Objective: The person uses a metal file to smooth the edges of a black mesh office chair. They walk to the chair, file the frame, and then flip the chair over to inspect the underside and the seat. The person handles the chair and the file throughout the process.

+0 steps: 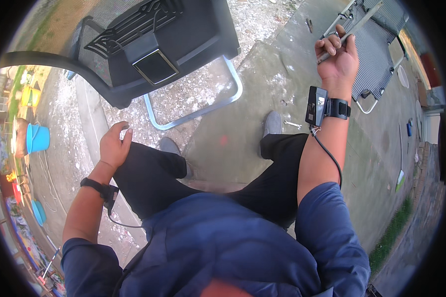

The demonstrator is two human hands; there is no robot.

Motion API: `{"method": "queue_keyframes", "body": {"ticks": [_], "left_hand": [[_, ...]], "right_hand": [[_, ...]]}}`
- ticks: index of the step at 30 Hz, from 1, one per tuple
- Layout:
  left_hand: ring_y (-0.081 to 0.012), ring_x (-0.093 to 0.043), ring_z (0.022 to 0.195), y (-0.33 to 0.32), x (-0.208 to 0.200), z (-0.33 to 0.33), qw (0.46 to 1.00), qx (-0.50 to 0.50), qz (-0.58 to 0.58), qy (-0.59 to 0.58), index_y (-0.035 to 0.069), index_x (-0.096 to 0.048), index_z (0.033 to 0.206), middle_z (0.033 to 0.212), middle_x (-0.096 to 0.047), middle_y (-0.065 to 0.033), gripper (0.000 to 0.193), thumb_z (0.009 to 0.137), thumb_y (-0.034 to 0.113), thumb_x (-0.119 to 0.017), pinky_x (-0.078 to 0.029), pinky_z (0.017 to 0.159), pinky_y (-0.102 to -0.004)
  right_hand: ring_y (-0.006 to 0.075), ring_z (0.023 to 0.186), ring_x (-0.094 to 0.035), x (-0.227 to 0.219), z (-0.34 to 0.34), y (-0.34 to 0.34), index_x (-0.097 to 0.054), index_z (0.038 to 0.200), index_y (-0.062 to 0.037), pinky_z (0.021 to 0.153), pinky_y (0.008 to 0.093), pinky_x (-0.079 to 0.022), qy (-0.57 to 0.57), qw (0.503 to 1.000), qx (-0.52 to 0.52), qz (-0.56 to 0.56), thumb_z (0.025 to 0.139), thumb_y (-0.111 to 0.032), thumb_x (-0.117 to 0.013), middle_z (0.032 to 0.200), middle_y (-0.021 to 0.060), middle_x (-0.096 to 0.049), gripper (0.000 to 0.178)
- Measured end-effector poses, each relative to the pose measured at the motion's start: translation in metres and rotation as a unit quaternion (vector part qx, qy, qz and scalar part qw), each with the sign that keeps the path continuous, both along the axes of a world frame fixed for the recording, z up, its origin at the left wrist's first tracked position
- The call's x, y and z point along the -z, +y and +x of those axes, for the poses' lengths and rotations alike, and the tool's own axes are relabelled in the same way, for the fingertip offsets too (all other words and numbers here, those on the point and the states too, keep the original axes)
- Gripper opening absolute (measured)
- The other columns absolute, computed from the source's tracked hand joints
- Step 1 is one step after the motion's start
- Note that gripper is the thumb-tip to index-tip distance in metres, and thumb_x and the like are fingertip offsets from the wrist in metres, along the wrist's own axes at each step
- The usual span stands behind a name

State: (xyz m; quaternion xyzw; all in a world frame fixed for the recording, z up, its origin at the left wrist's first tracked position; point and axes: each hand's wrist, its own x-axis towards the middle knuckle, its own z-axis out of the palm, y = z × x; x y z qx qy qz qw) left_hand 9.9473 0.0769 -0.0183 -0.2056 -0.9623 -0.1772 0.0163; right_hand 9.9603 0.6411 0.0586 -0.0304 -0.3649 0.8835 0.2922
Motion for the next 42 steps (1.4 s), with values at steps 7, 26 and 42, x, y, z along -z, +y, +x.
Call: {"method": "queue_keyframes", "body": {"ticks": [7, 26, 42], "left_hand": [[-0.0339, -0.067, 0.077, -0.003, 0.004, -0.001, 0.999, 0.018, 0.002, 0.03, 0.005, -0.064, 0.11, 0.1, -0.07, -0.0156, 0.027, 0.094, 0.027, -0.061, -0.053, 0.072, -0.0394], [-0.032, -0.065, 0.069, -0.004, 0.002, 0.0, 1.0, -0.003, 0.007, 0.001, 0.006, -0.066, 0.108, 0.104, -0.069, -0.0153, 0.027, 0.095, 0.028, -0.058, -0.052, 0.072, -0.04], [-0.035, -0.068, 0.09, -0.002, -0.001, 0.001, 1.0, -0.013, -0.004, -0.004, 0.005, -0.066, 0.108, 0.099, -0.07, -0.0173, 0.025, 0.097, 0.025, -0.057, -0.053, 0.079, -0.0383]], "right_hand": [[0.0105, 0.057, -0.036, 0.004, -0.001, 0.006, -0.054, 0.116, -0.0017, 0.074, 0.0346, -0.045, 0.024, 0.999, -0.044, 0.018, 0.108, -0.034, -0.033, 0.069, -0.0016, -0.04, 0.04], [0.0112, 0.056, -0.036, 0.006, -0.003, 0.01, -0.055, 0.116, 0.0013, 0.074, 0.0355, -0.044, 0.046, 0.994, -0.094, 0.008, 0.107, -0.034, -0.033, 0.069, -0.001, -0.038, 0.043], [0.0111, 0.055, -0.036, 0.002, -0.002, 0.005, -0.055, 0.118, 0.0016, 0.073, 0.0349, -0.044, 0.029, 0.995, -0.095, 0.025, 0.108, -0.034, -0.034, 0.069, -0.0008, -0.039, 0.043]]}}
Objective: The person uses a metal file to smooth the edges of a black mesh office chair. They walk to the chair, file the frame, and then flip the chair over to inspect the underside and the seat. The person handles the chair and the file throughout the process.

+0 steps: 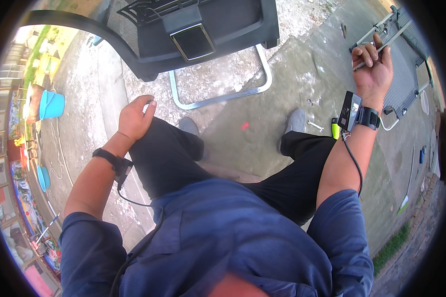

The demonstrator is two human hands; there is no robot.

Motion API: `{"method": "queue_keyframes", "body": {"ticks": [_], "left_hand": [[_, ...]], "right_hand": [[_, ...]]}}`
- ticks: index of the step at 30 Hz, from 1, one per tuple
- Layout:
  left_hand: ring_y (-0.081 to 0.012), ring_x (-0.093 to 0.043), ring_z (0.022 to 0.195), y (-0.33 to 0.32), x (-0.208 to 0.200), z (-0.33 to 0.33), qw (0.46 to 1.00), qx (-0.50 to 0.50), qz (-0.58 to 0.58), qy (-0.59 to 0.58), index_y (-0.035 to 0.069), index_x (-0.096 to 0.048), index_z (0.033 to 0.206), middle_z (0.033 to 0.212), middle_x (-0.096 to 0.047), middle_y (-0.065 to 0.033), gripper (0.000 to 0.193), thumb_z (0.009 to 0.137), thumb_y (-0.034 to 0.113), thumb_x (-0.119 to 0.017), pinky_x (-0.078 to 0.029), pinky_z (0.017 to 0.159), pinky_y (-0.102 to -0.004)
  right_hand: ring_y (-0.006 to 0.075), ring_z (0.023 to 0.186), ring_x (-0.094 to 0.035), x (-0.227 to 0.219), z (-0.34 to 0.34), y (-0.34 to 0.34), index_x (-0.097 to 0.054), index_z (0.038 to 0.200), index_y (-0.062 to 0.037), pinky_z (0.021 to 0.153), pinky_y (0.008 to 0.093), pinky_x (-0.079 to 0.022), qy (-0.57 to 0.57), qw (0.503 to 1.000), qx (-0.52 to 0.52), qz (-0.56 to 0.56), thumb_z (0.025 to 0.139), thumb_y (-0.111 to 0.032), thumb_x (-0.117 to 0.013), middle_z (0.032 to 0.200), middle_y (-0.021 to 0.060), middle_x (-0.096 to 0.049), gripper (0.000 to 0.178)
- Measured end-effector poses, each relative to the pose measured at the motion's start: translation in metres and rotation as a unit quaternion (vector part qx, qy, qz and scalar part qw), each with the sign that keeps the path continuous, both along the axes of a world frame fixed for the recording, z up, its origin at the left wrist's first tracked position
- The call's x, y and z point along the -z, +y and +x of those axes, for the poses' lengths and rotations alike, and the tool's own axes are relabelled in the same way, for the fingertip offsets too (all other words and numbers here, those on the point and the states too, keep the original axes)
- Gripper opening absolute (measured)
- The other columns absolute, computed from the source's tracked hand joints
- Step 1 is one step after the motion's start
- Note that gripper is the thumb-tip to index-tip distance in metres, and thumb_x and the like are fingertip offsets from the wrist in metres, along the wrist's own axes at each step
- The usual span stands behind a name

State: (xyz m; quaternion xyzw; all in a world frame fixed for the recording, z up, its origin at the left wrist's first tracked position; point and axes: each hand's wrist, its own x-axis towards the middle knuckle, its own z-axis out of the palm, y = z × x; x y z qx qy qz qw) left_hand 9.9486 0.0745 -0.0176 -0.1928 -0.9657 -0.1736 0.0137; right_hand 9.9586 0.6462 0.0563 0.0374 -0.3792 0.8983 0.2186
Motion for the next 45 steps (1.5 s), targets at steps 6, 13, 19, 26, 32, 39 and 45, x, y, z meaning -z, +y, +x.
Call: {"method": "queue_keyframes", "body": {"ticks": [6, 13, 19, 26, 32, 39, 45], "left_hand": [[-0.0369, -0.066, 0.092, -0.001, 0.0, 0.001, 1.0, -0.003, 0.0, 0.0, 0.005, -0.066, 0.107, 0.103, -0.069, -0.0174, 0.028, 0.095, 0.028, -0.056, -0.052, 0.081, -0.0422], [-0.0371, -0.066, 0.091, 0.0, 0.001, 0.0, 1.0, 0.002, -0.003, 0.007, 0.005, -0.066, 0.106, 0.101, -0.069, -0.0173, 0.027, 0.095, 0.028, -0.056, -0.053, 0.079, -0.0425], [-0.0371, -0.066, 0.09, 0.001, -0.001, 0.001, 1.0, 0.003, 0.003, 0.003, 0.005, -0.066, 0.106, 0.101, -0.069, -0.0172, 0.027, 0.095, 0.028, -0.056, -0.053, 0.079, -0.0426], [-0.0375, -0.066, 0.091, 0.002, -0.002, 0.001, 1.0, 0.003, 0.003, 0.003, 0.004, -0.066, 0.107, 0.102, -0.069, -0.0173, 0.028, 0.095, 0.028, -0.057, -0.053, 0.079, -0.0425], [-0.0357, -0.066, 0.093, 0.003, -0.005, -0.003, 1.0, 0.011, -0.007, -0.024, 0.004, -0.065, 0.109, 0.107, -0.068, -0.0165, 0.032, 0.094, 0.031, -0.06, -0.053, 0.081, -0.0413], [-0.0268, -0.056, 0.125, 0.057, -0.029, -0.058, 0.972, -0.018, 0.214, -0.098, -0.002, -0.05, 0.131, 0.127, -0.062, -0.0184, 0.058, 0.092, 0.037, -0.069, -0.044, 0.102, -0.0384], [-0.0204, -0.053, 0.121, 0.121, -0.034, -0.101, 0.827, -0.045, 0.524, -0.2, -0.002, -0.049, 0.133, 0.124, -0.062, -0.0124, 0.067, 0.087, 0.038, -0.076, -0.038, 0.106, -0.0319]], "right_hand": [[0.0109, 0.055, -0.035, 0.0, -0.002, -0.006, -0.056, 0.118, 0.0009, 0.072, 0.034, -0.044, -0.012, 1.0, 0.004, -0.006, 0.108, -0.033, -0.035, 0.069, -0.0012, -0.039, 0.041], [0.0108, 0.055, -0.035, -0.002, -0.001, -0.005, -0.056, 0.118, 0.0008, 0.071, 0.0338, -0.044, -0.022, 1.0, 0.016, -0.009, 0.108, -0.034, -0.035, 0.068, -0.0012, -0.038, 0.042], [0.0109, 0.055, -0.035, -0.004, 0.0, -0.008, -0.056, 0.118, 0.0006, 0.071, 0.0337, -0.044, -0.029, 0.999, 0.031, -0.008, 0.108, -0.034, -0.035, 0.068, -0.0013, -0.038, 0.041], [0.0105, 0.055, -0.035, -0.005, 0.001, -0.009, -0.055, 0.118, 0.0004, 0.071, 0.0333, -0.044, -0.029, 0.999, 0.038, -0.005, 0.107, -0.034, -0.036, 0.069, -0.0013, -0.039, 0.041], [0.0101, 0.054, -0.036, -0.007, 0.001, -0.014, -0.055, 0.118, 0.0005, 0.07, 0.0332, -0.044, -0.041, 0.998, 0.055, -0.008, 0.107, -0.033, -0.037, 0.068, -0.0016, -0.039, 0.04], [0.0095, 0.054, -0.034, -0.008, 0.001, -0.018, -0.056, 0.118, 0.0003, 0.07, 0.032, -0.042, -0.056, 0.996, 0.072, -0.004, 0.107, -0.033, -0.038, 0.067, -0.0021, -0.038, 0.039], [0.0091, 0.054, -0.034, -0.007, 0.0, -0.015, -0.055, 0.119, 0.0006, 0.069, 0.0318, -0.042, -0.057, 0.996, 0.072, -0.007, 0.107, -0.033, -0.038, 0.067, -0.0024, -0.037, 0.04]]}}
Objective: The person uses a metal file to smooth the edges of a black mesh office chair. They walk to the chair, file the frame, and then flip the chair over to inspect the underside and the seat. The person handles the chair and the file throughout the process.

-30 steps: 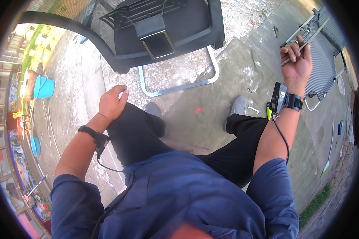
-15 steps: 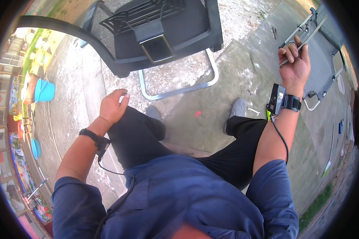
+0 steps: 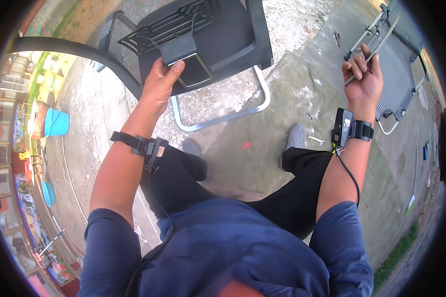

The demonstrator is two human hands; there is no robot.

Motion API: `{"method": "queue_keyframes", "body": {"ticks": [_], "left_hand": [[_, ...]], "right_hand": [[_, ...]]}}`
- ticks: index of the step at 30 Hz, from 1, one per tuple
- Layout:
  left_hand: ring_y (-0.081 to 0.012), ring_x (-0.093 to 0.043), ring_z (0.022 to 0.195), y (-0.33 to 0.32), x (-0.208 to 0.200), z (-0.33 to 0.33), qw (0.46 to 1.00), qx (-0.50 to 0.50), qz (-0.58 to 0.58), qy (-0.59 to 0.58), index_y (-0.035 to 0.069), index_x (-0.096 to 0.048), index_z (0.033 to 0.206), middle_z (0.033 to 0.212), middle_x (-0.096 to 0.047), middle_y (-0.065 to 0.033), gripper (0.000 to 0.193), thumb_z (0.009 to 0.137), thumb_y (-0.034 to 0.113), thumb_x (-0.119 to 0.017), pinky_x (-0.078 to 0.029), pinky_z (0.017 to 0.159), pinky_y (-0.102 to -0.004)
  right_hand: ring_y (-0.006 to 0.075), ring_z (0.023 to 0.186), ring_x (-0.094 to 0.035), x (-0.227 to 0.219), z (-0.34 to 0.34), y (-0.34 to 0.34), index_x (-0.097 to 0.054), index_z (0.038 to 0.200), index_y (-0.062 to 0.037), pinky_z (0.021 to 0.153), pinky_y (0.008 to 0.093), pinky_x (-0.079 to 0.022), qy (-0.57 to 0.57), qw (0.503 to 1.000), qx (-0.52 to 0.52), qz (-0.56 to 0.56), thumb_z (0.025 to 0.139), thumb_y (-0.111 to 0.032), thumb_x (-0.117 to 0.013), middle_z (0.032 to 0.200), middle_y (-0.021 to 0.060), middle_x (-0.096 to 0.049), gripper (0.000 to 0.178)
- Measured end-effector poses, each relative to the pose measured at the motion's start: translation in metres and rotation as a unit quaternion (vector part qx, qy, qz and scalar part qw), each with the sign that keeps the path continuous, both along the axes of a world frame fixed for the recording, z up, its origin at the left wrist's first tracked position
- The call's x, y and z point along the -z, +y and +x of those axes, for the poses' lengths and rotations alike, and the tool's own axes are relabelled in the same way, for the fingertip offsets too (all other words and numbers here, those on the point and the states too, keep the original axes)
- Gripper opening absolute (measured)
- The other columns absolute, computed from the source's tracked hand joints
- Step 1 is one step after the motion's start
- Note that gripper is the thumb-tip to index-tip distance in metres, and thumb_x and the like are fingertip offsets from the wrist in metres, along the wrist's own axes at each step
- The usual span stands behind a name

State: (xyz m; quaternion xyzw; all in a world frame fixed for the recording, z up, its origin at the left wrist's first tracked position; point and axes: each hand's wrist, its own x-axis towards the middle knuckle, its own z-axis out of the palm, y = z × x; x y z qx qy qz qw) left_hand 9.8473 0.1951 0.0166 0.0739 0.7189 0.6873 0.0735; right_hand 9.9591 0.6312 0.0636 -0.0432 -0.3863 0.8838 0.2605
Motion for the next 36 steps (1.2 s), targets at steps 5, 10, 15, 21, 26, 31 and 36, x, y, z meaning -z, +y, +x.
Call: {"method": "queue_keyframes", "body": {"ticks": [5, 10, 15, 21, 26, 31, 36], "left_hand": [[-0.0127, -0.056, 0.107, 0.025, 0.002, -0.001, 0.998, -0.024, 0.055, 0.037, 0.0, -0.056, 0.126, 0.117, -0.064, -0.0054, 0.06, 0.087, 0.042, -0.076, -0.041, 0.098, -0.0287], [-0.0123, -0.054, 0.108, 0.018, 0.009, -0.006, 0.999, -0.022, 0.01, 0.035, 0.002, -0.056, 0.127, 0.118, -0.063, -0.003, 0.057, 0.089, 0.041, -0.073, -0.038, 0.099, -0.0274], [-0.0154, -0.054, 0.112, 0.018, 0.008, -0.006, 0.999, -0.027, 0.041, 0.007, 0.002, -0.055, 0.128, 0.122, -0.062, -0.0054, 0.059, 0.091, 0.047, -0.069, -0.039, 0.101, -0.0322], [-0.0243, -0.056, 0.115, 0.002, -0.01, -0.026, 0.96, -0.096, 0.212, -0.155, -0.001, -0.051, 0.132, 0.129, -0.058, -0.0142, 0.069, 0.091, 0.052, -0.066, -0.043, 0.098, -0.0394], [-0.0274, -0.059, 0.112, 0.004, -0.022, -0.045, 0.953, -0.117, 0.241, -0.143, -0.003, -0.05, 0.128, 0.126, -0.059, -0.0187, 0.058, 0.092, 0.038, -0.069, -0.046, 0.097, -0.041], [-0.0281, -0.062, 0.107, 0.003, -0.022, -0.048, 0.949, -0.127, 0.259, -0.124, -0.002, -0.053, 0.122, 0.119, -0.062, -0.0195, 0.045, 0.092, 0.026, -0.071, -0.049, 0.094, -0.0401], [-0.0277, -0.063, 0.106, 0.004, -0.023, -0.048, 0.95, -0.136, 0.266, -0.095, -0.002, -0.056, 0.116, 0.115, -0.064, -0.0182, 0.036, 0.092, 0.021, -0.07, -0.051, 0.09, -0.0383]], "right_hand": [[0.009, 0.054, -0.034, 0.0, 0.001, 0.003, -0.055, 0.12, 0.0005, 0.069, 0.031, -0.042, -0.004, 1.0, 0.004, 0.004, 0.107, -0.033, -0.038, 0.067, -0.0028, -0.037, 0.04], [0.0091, 0.055, -0.035, 0.001, 0.0, 0.001, -0.055, 0.12, 0.0002, 0.069, 0.0308, -0.042, 0.008, 1.0, -0.008, 0.0, 0.107, -0.034, -0.039, 0.067, -0.0026, -0.037, 0.04], [0.009, 0.055, -0.036, -0.001, -0.001, -0.002, -0.055, 0.12, -0.0003, 0.068, 0.0307, -0.042, -0.004, 1.0, -0.008, -0.005, 0.107, -0.034, -0.04, 0.067, -0.0027, -0.037, 0.04], [0.0088, 0.054, -0.035, 0.002, 0.0, 0.004, -0.056, 0.12, -0.0008, 0.068, 0.0304, -0.043, 0.004, 1.0, -0.019, -0.015, 0.107, -0.034, -0.04, 0.067, -0.003, -0.037, 0.04], [0.0086, 0.054, -0.035, -0.002, 0.0, -0.002, -0.056, 0.118, -0.0011, 0.068, 0.0304, -0.043, -0.015, 1.0, -0.001, -0.017, 0.107, -0.035, -0.039, 0.066, -0.0032, -0.036, 0.039], [0.0086, 0.053, -0.035, -0.001, -0.001, -0.002, -0.057, 0.117, -0.0017, 0.068, 0.0305, -0.043, -0.009, 1.0, 0.0, -0.015, 0.107, -0.035, -0.04, 0.065, -0.0035, -0.037, 0.039], [0.0086, 0.054, -0.036, 0.001, -0.001, 0.001, -0.056, 0.118, -0.0017, 0.068, 0.0306, -0.043, -0.003, 1.0, -0.01, -0.017, 0.106, -0.035, -0.04, 0.066, -0.0034, -0.037, 0.039]]}}
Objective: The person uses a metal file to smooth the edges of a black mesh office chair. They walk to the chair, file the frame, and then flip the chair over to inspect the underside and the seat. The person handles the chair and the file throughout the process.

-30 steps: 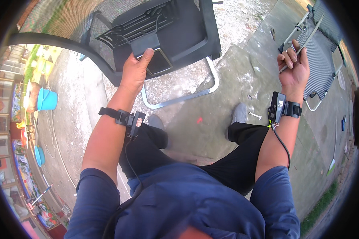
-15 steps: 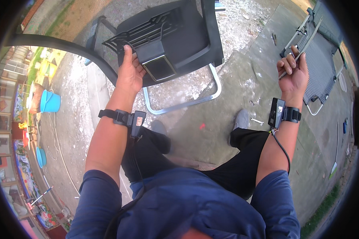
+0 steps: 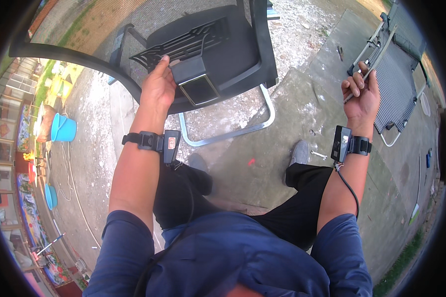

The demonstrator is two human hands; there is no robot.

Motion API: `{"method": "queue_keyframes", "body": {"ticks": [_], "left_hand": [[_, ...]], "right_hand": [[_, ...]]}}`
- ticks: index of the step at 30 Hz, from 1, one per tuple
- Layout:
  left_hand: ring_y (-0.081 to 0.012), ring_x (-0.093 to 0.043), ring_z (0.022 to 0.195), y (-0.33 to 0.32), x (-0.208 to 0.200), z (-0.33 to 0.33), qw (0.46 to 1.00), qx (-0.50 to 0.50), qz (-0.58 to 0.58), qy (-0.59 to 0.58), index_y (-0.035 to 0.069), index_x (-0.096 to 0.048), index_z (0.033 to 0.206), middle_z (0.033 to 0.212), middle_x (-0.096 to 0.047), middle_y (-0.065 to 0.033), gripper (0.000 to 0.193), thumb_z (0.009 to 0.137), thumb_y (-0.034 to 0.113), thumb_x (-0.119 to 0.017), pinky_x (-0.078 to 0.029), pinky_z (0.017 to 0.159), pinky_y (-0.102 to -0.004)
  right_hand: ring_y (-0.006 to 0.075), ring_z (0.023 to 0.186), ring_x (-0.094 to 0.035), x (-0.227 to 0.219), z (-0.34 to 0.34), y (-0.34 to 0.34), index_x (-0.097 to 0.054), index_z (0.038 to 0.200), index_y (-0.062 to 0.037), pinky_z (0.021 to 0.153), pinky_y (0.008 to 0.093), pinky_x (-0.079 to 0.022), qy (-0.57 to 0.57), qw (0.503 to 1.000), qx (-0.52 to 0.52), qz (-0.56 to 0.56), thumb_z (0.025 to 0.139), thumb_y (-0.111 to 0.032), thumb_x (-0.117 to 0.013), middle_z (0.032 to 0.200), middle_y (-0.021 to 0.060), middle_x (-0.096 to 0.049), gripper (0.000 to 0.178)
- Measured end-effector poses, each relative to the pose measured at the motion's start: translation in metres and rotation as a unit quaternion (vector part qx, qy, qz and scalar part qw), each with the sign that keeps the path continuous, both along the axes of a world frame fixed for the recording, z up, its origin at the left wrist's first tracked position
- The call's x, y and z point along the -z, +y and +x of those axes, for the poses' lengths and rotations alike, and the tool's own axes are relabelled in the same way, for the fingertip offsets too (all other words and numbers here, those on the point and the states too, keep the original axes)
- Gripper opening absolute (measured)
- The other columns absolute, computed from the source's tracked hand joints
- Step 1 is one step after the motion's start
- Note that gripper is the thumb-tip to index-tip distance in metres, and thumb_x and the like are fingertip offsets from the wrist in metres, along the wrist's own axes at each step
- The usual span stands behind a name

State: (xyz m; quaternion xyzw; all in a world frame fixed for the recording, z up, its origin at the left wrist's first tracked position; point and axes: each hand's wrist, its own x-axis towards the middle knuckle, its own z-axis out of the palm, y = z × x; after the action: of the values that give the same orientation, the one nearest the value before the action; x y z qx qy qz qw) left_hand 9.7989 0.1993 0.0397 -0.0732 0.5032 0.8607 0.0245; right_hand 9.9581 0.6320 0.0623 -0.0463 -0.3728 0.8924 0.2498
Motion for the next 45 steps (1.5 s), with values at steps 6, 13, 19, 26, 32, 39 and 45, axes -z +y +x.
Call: {"method": "queue_keyframes", "body": {"ticks": [6, 13, 19, 26, 32, 39, 45], "left_hand": [[-0.0261, -0.062, 0.107, 0.002, 0.002, 0.008, 1.0, 0.015, 0.001, -0.002, -0.003, -0.056, 0.118, 0.117, -0.064, -0.0163, 0.042, 0.093, 0.027, -0.07, -0.046, 0.096, -0.0388], [-0.0192, -0.057, 0.116, -0.005, 0.042, 0.047, 0.897, 0.201, -0.367, 0.143, 0.001, -0.052, 0.131, 0.127, -0.059, -0.0036, 0.06, 0.087, 0.035, -0.076, -0.042, 0.101, -0.0352], [-0.0286, -0.069, 0.093, -0.012, 0.042, 0.037, 0.707, 0.233, -0.652, 0.146, 0.0, -0.069, 0.104, 0.095, -0.072, -0.0155, 0.043, 0.076, 0.031, -0.08, -0.051, 0.085, -0.0362], [-0.0272, -0.069, 0.095, -0.012, 0.041, 0.032, 0.7, 0.27, -0.647, 0.135, 0.001, -0.069, 0.106, 0.1, -0.073, -0.015, 0.04, 0.079, 0.028, -0.079, -0.051, 0.084, -0.0353], [-0.0269, -0.069, 0.086, -0.011, 0.04, 0.036, 0.708, 0.255, -0.638, 0.165, 0.0, -0.071, 0.099, 0.091, -0.073, -0.0143, 0.036, 0.078, 0.028, -0.079, -0.051, 0.078, -0.0361], [-0.0285, -0.069, 0.093, -0.01, 0.04, 0.037, 0.693, 0.25, -0.66, 0.149, 0.0, -0.068, 0.107, 0.098, -0.072, -0.0155, 0.041, 0.079, 0.029, -0.079, -0.052, 0.083, -0.0363], [-0.0282, -0.069, 0.093, -0.012, 0.044, 0.036, 0.679, 0.234, -0.68, 0.149, 0.001, -0.069, 0.107, 0.098, -0.073, -0.0149, 0.041, 0.079, 0.03, -0.079, -0.052, 0.083, -0.0362]], "right_hand": [[0.0091, 0.054, -0.036, 0.0, 0.001, 0.0, -0.056, 0.118, -0.0008, 0.068, 0.0311, -0.042, -0.003, 1.0, 0.003, -0.002, 0.106, -0.035, -0.04, 0.066, -0.0026, -0.037, 0.039], [0.0095, 0.055, -0.037, 0.001, -0.001, 0.0, -0.055, 0.119, 0.0005, 0.069, 0.0326, -0.043, 0.006, 1.0, -0.007, 0.002, 0.106, -0.034, -0.04, 0.068, -0.0025, -0.039, 0.039], [0.0095, 0.055, -0.037, 0.002, 0.001, 0.002, -0.056, 0.118, 0.0002, 0.07, 0.033, -0.044, 0.003, 1.0, -0.007, 0.003, 0.106, -0.034, -0.04, 0.068, -0.0025, -0.04, 0.039], [0.0092, 0.054, -0.037, 0.001, -0.001, 0.001, -0.057, 0.117, -0.0007, 0.07, 0.0328, -0.044, 0.0, 1.0, 0.004, 0.004, 0.106, -0.034, -0.04, 0.067, -0.0026, -0.041, 0.039], [0.0094, 0.054, -0.037, -0.001, -0.001, -0.001, -0.057, 0.115, -0.0009, 0.069, 0.0318, -0.043, -0.003, 1.0, 0.007, 0.0, 0.106, -0.035, -0.04, 0.067, -0.0024, -0.041, 0.039], [0.0093, 0.053, -0.034, -0.006, 0.001, -0.005, -0.057, 0.115, -0.0018, 0.066, 0.0307, -0.043, -0.019, 1.0, 0.023, -0.01, 0.106, -0.035, -0.039, 0.065, -0.0024, -0.04, 0.039], [0.0091, 0.053, -0.034, -0.01, 0.0, -0.009, -0.057, 0.114, -0.003, 0.065, 0.0305, -0.042, -0.029, 0.999, 0.035, -0.019, 0.106, -0.037, -0.04, 0.064, -0.0028, -0.039, 0.039]]}}
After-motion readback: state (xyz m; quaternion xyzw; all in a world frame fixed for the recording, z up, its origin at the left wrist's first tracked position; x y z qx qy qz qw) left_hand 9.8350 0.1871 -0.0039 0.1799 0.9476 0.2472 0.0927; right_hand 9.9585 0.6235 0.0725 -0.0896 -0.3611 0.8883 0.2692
